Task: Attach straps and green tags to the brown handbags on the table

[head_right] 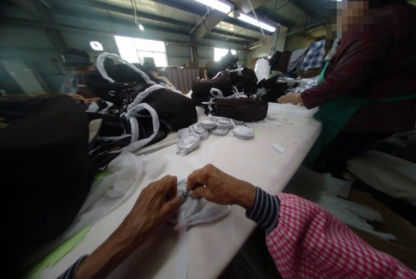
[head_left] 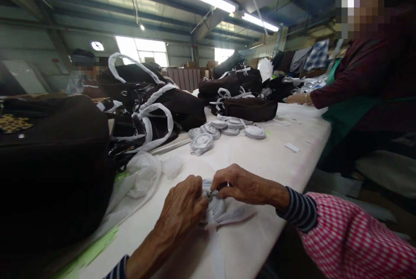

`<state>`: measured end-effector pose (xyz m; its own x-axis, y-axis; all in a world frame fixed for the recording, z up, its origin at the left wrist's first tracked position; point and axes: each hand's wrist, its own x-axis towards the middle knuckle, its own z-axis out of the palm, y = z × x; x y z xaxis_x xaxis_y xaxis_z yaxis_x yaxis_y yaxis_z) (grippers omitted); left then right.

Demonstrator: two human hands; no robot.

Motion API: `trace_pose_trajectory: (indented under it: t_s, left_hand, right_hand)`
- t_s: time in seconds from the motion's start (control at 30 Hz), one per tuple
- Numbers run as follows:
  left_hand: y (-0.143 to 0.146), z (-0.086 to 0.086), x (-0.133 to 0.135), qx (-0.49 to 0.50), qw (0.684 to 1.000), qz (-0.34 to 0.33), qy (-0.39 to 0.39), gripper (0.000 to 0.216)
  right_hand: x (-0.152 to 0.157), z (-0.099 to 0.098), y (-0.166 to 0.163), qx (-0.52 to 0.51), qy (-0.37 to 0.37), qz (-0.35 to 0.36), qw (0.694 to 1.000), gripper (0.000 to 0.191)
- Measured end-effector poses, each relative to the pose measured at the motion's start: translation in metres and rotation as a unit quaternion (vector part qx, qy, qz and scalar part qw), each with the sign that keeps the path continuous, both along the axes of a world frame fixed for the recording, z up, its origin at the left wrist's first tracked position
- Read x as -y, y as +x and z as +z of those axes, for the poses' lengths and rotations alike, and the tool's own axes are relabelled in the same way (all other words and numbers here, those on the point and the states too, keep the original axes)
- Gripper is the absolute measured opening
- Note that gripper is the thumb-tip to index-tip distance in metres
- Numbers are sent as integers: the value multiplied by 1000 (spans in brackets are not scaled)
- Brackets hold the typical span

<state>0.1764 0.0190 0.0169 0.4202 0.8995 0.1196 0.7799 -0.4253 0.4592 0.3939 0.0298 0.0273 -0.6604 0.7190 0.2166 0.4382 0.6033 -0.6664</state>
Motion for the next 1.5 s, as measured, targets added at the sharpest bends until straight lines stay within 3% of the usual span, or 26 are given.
trace_pose_trajectory:
  t_s: [0.23, 0.43, 0.8, 1.0, 1.17, 1.27, 1.37, 1.5]
  left_hand:
    - [-4, 1, -3, 33, 999, 20, -31, 17]
    - [-7, 2, -4, 17, 999, 4, -34, 16]
    - [-5, -4, -4, 37, 999, -9, 2, 10]
    - [-6, -6, -7, 48, 999, -13, 8, 8]
    - [-8, -1, -7, 60, 998, -13, -15, 15]
    - [-13, 4, -8, 88, 995, -32, -46, 19]
    - [-21, 8, -9, 115, 989, -61, -76, 17]
    - [-27, 7, -11, 143, 982, -67, -103, 14]
  right_hand:
    - [-3, 8, -8, 9, 46, 27, 999, 7]
    - [-5, 16, -14, 48, 82, 53, 994, 12]
    - [12, 14, -14, 138, 154, 67, 976, 23]
    - [7, 8, -13, 71, 130, 47, 988, 11]
    - [10, 4, -25, 110, 152, 41, 981, 12]
    - [6, 1, -30, 70, 115, 57, 989, 8]
    - [-3, -7, -31, -13, 27, 68, 997, 6]
    - [-12, -18, -33, -67, -19, 21, 997, 15]
